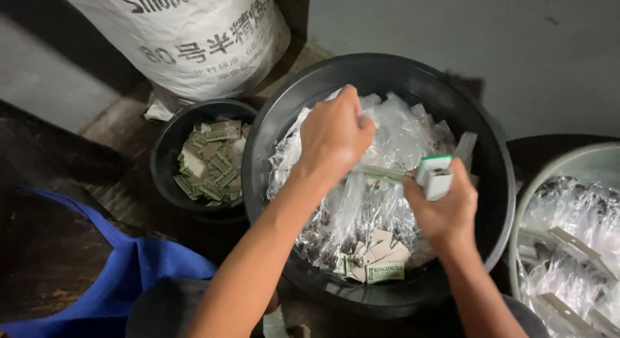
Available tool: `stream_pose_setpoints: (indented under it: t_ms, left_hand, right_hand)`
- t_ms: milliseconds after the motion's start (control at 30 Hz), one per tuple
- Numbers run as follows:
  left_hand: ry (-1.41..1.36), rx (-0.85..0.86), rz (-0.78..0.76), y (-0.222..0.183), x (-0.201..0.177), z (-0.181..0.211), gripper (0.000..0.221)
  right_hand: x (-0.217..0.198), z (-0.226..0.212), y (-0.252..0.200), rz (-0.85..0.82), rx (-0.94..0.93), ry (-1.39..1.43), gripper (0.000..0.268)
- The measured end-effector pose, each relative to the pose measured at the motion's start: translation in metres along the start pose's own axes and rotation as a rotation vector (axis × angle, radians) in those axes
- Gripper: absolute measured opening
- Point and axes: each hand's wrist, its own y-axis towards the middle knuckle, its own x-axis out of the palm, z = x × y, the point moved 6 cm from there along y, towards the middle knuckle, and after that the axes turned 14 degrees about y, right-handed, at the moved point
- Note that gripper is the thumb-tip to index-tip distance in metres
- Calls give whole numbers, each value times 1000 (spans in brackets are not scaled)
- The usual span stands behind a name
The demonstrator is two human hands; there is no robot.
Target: The person is manually stapling paper labels onto small plastic bags retrieved from containers on the floor.
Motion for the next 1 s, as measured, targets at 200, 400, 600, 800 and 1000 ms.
stream_pose_setpoints:
  t_ms: [200, 400, 600, 800, 1000]
  left_hand:
    - [-28, 105, -118, -59, -3, 26, 14]
    - [9, 220, -138, -78, 0, 23, 18]
    - [-452, 272, 171, -69, -16, 18, 20]
    - [-1045, 252, 192, -49, -17, 5, 17]
    - [-638, 322, 362, -54, -22, 13, 14]
  right_hand:
    - [1, -2, 10, 111, -14, -128, 25]
    - [-7, -1, 16, 91, -133, -174, 29]
    - [-19, -16, 20, 69, -116, -104, 28]
    - [-26, 28, 37, -167, 17, -568, 31]
    - [-28, -47, 10, -28, 86, 14, 17]
